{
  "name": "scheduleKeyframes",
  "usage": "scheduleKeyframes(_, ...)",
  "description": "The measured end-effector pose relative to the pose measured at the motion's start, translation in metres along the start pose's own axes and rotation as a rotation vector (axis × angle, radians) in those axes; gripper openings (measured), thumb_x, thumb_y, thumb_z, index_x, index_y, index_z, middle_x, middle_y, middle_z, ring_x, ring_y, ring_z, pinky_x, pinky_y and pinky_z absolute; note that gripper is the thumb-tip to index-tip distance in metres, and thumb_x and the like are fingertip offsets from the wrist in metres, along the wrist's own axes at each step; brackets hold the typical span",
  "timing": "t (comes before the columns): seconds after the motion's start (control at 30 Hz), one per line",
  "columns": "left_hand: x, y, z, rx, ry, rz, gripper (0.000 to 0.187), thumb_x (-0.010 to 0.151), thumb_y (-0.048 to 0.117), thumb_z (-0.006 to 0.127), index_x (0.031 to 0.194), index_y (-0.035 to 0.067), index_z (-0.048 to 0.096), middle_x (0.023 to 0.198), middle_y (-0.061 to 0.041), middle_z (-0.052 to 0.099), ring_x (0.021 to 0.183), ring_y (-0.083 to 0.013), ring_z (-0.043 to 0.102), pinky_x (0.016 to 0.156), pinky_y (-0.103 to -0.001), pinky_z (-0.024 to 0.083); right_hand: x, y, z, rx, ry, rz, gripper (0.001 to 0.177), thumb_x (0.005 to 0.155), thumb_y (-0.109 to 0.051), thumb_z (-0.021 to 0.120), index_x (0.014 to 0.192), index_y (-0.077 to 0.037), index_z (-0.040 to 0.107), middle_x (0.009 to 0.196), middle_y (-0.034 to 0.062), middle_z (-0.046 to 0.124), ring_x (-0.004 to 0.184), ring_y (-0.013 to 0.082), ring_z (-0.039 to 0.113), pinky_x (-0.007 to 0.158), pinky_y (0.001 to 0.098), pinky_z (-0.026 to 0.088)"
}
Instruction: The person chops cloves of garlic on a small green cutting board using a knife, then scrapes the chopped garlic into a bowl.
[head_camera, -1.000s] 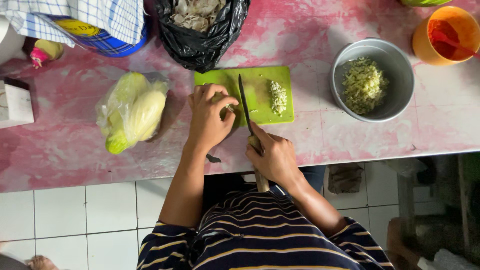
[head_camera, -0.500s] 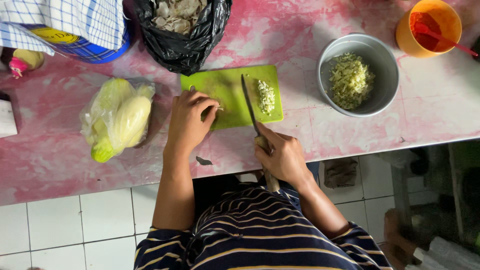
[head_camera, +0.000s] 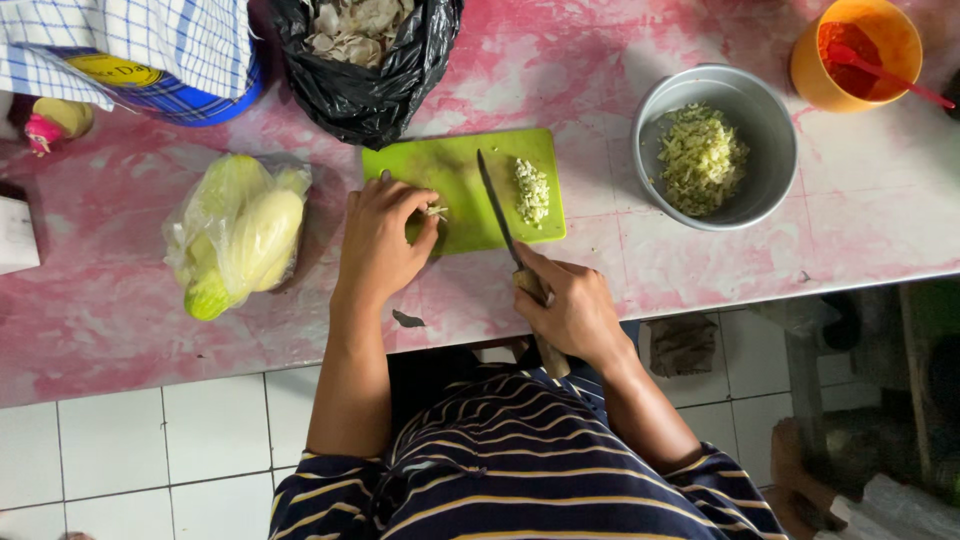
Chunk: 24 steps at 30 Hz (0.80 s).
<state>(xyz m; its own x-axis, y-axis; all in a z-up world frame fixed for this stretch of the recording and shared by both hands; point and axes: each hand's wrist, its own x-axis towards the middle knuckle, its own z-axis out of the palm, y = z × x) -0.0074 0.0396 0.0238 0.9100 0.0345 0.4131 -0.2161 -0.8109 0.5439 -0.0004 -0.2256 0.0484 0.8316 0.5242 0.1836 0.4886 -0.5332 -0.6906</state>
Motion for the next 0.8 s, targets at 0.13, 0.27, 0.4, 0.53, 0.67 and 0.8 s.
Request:
scheduleKeyframes(0.13, -0.002, -0.003, -0.001, 0.068, -0.011, 0.022, 0.024, 0.079, 0.012, 0.075, 0.103, 0.013, 0.074, 0.100, -0.005, 0.069, 0.109, -0.0328, 0.059, 0.092, -0.045, 0.041, 0.000, 0.003, -0.001, -0.073, -0.018, -0.060, 0.061, 0.079, -0.018, 0.075, 0.139, -0.010, 0.066, 0.082, 0.0146, 0.072, 0.071, 0.0323, 0.069, 0.064, 0.0417, 0.053)
scheduleKeyframes(0.27, -0.002, -0.009, 0.000, 0.043, -0.027, 0.017, 0.010, 0.087, 0.011, 0.075, 0.096, 0.013, 0.073, 0.100, -0.002, 0.070, 0.109, -0.0316, 0.060, 0.093, -0.045, 0.043, 0.003, 0.006, -0.004, -0.101, -0.053, 0.101, 0.061, 0.078, -0.020, 0.078, 0.138, -0.011, 0.066, 0.076, 0.0167, 0.069, 0.064, 0.0319, 0.067, 0.063, 0.0420, 0.053)
scheduleKeyframes(0.4, -0.003, -0.006, -0.001, -0.006, 0.000, 0.023, 0.008, 0.088, 0.010, 0.075, 0.093, 0.011, 0.070, 0.095, -0.003, 0.070, 0.108, -0.0342, 0.061, 0.089, -0.045, 0.043, -0.001, 0.003, -0.005, -0.038, -0.056, 0.078, 0.062, 0.077, -0.019, 0.078, 0.138, -0.011, 0.065, 0.077, 0.0157, 0.069, 0.065, 0.0310, 0.068, 0.062, 0.0409, 0.054)
scheduleKeyframes(0.53, 0.001, -0.002, -0.005, -0.040, 0.026, 0.001, 0.008, 0.092, 0.008, 0.074, 0.097, 0.009, 0.068, 0.097, -0.004, 0.071, 0.102, -0.0315, 0.061, 0.097, -0.046, 0.045, -0.003, 0.006, -0.008, -0.070, -0.056, -0.018, 0.062, 0.076, -0.017, 0.078, 0.136, -0.010, 0.067, 0.078, 0.0141, 0.071, 0.068, 0.0321, 0.068, 0.063, 0.0418, 0.053)
scheduleKeyframes(0.67, 0.007, 0.012, -0.004, -0.033, 0.073, 0.032, 0.008, 0.092, 0.009, 0.073, 0.098, 0.009, 0.068, 0.097, -0.004, 0.072, 0.102, -0.0322, 0.062, 0.098, -0.047, 0.043, -0.003, 0.011, -0.012, -0.061, -0.015, -0.005, 0.061, 0.078, -0.016, 0.077, 0.137, -0.007, 0.066, 0.080, 0.0147, 0.070, 0.067, 0.0314, 0.066, 0.064, 0.0408, 0.053)
scheduleKeyframes(0.8, 0.013, 0.030, 0.012, 0.014, -0.027, 0.069, 0.006, 0.084, 0.011, 0.078, 0.087, 0.011, 0.073, 0.082, -0.005, 0.072, 0.090, -0.0290, 0.064, 0.103, -0.060, 0.033, -0.002, 0.009, -0.013, -0.010, 0.018, 0.057, 0.058, 0.079, -0.018, 0.078, 0.135, -0.006, 0.066, 0.078, 0.0147, 0.069, 0.063, 0.0275, 0.067, 0.061, 0.0385, 0.053)
